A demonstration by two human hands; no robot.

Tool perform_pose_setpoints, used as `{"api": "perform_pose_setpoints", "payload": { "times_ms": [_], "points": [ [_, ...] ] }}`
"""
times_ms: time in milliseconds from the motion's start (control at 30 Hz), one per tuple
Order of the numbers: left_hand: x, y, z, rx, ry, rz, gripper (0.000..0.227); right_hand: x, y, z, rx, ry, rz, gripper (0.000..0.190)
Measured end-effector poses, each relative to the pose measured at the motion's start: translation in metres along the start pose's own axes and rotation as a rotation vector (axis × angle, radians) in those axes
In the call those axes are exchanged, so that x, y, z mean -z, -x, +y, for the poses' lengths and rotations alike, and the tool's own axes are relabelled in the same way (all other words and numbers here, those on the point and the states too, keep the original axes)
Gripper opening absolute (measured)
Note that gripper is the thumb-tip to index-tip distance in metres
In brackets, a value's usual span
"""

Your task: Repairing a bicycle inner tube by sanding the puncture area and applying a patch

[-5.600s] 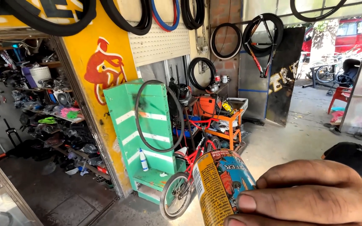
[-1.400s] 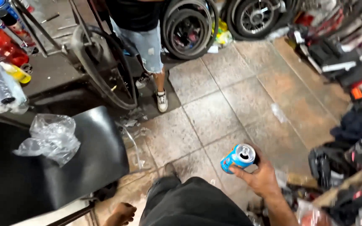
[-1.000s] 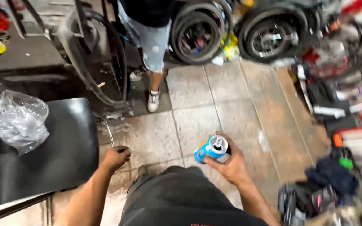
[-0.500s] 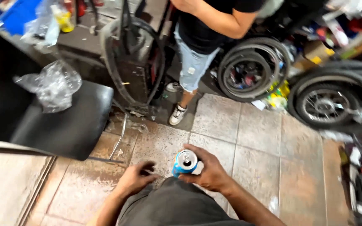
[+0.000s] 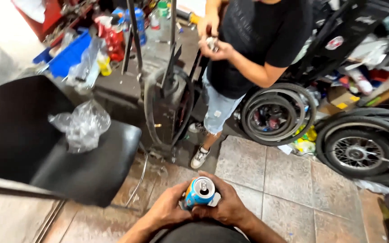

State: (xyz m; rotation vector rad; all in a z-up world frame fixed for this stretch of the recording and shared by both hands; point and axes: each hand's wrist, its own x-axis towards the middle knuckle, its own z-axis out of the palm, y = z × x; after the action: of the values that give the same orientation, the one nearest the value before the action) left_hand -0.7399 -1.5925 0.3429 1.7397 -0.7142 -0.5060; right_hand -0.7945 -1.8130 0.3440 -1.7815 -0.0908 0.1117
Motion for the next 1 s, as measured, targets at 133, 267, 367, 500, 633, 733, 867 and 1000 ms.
{"api": "perform_pose_setpoints", "payload": {
  "times_ms": [133,267,367,500,633,733,867,1000],
  "points": [
    [0.059,-0.013,0.018,0.014,-0.018,-0.090,0.080,-0.022,-0.027,-0.021,-0.077,0.017,0.093,0.104],
    [0.096,-0.023,0.001,0.084,-0.020,-0.160,0.066,-0.044,-0.050,-0.043,-0.112,0.103,0.139,0.113],
    [0.115,-0.029,-0.005,0.143,-0.017,-0.195,0.080,-0.048,-0.054,-0.033,-0.196,0.202,0.199,0.110],
    [0.123,-0.032,-0.014,0.266,-0.020,-0.186,0.073,-0.045,-0.059,-0.048,-0.152,0.225,0.222,0.091],
    [0.106,-0.037,-0.021,0.264,-0.030,-0.107,0.073,-0.031,-0.060,-0.044,-0.077,0.215,0.217,0.085],
    [0.086,-0.041,-0.019,0.166,-0.073,-0.077,0.073,-0.018,-0.056,-0.041,-0.106,0.247,0.214,0.081],
    [0.065,-0.044,-0.002,0.250,-0.106,-0.032,0.068,0.007,-0.047,-0.032,-0.091,0.177,0.163,0.073],
    [0.038,-0.044,0.004,0.304,-0.028,0.036,0.075,0.030,-0.040,-0.020,-0.110,0.162,0.118,0.073]
  ]
}}
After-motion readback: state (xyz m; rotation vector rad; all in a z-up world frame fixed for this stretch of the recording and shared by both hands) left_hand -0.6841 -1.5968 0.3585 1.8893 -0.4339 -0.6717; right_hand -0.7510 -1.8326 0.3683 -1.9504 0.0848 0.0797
